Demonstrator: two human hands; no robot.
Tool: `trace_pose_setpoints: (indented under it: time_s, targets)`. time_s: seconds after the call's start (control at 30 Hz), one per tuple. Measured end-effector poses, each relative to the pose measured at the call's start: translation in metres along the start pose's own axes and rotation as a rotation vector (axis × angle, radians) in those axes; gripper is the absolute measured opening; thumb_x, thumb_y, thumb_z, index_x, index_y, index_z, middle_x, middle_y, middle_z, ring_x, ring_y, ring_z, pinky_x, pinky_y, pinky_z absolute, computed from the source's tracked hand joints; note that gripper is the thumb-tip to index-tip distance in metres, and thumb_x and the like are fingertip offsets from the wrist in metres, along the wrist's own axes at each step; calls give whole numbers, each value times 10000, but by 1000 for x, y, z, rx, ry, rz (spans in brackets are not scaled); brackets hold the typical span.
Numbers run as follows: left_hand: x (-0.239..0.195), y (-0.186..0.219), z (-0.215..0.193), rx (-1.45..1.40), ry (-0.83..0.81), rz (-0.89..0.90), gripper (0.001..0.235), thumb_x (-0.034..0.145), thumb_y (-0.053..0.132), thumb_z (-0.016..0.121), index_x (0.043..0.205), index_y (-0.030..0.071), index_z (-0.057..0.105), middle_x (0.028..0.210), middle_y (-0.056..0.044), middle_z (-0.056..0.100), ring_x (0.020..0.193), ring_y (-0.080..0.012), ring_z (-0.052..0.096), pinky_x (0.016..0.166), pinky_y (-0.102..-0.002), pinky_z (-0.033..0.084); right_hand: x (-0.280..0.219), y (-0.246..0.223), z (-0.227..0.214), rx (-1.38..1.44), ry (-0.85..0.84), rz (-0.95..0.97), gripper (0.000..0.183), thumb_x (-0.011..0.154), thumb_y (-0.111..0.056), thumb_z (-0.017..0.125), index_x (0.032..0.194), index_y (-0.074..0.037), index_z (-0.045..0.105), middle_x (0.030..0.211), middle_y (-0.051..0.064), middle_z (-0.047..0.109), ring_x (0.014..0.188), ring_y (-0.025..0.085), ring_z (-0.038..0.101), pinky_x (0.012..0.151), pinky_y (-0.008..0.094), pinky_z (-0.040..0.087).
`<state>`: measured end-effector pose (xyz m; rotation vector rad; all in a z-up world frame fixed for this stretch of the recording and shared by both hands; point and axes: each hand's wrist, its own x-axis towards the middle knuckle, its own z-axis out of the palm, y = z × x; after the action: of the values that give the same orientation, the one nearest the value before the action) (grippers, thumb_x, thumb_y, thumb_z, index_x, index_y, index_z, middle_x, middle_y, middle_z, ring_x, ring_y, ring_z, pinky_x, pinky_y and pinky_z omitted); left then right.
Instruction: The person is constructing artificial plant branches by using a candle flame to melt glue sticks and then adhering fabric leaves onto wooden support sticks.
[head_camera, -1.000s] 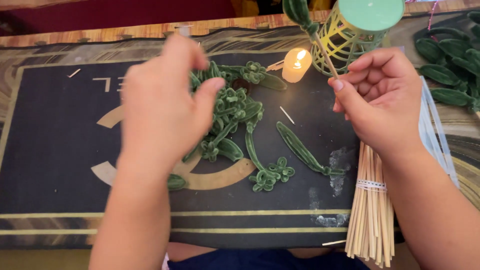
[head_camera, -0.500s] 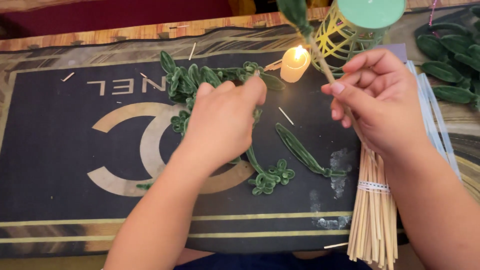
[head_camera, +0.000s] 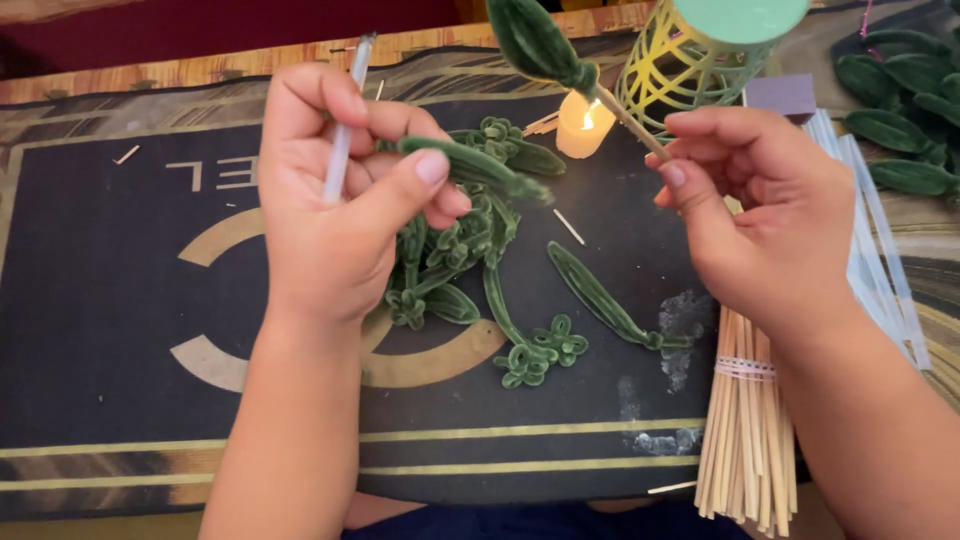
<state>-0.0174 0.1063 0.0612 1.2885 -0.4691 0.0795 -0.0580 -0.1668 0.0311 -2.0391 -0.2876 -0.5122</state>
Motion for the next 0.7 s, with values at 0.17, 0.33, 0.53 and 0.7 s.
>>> trace_pose_setpoints:
  time_s: [0.17, 0.33, 0.53, 0.7]
  targets:
    - [-1, 27, 19, -34, -104, 41, 379, 961, -38, 650, 1095, 165, 360, 942, -238, 625, 670, -236, 644, 641, -292, 583, 5, 6, -6, -188, -35, 9, 244, 1047, 64, 623, 1265, 14, 720, 1112, 143, 738, 1002, 212, 740, 864, 305, 581]
    - [16, 35, 39, 367, -198, 261, 328, 1009, -87, 618, 1101, 99, 365, 937, -84, 521, 950, -200, 628, 822, -281, 460, 5, 3, -5, -176, -95, 99, 190, 1022, -46, 687, 1189, -35, 778, 924, 50, 719, 687, 95, 578, 639, 227, 476]
    - [23, 5, 36, 158, -265, 154, 305, 976, -128, 552, 1068, 91, 361, 1053, -207, 661, 967, -240, 680, 841, -320, 627, 5, 0, -7, -201, -174, 107, 175, 990, -88, 704, 1132, -65, 803, 865, 14, 742, 658, 77, 575, 605, 222, 458]
    - [24, 0, 18, 206, -290, 160, 354, 989, 15, 684, 1091, 127, 364, 1036, -150, 632, 1088, -232, 705, 889, -284, 543, 5, -1, -6, -190, -226, 93, 173, 967, -73, 675, 1087, -60, 798, 783, 7, 698, 594, 90, 512, 566, 237, 417]
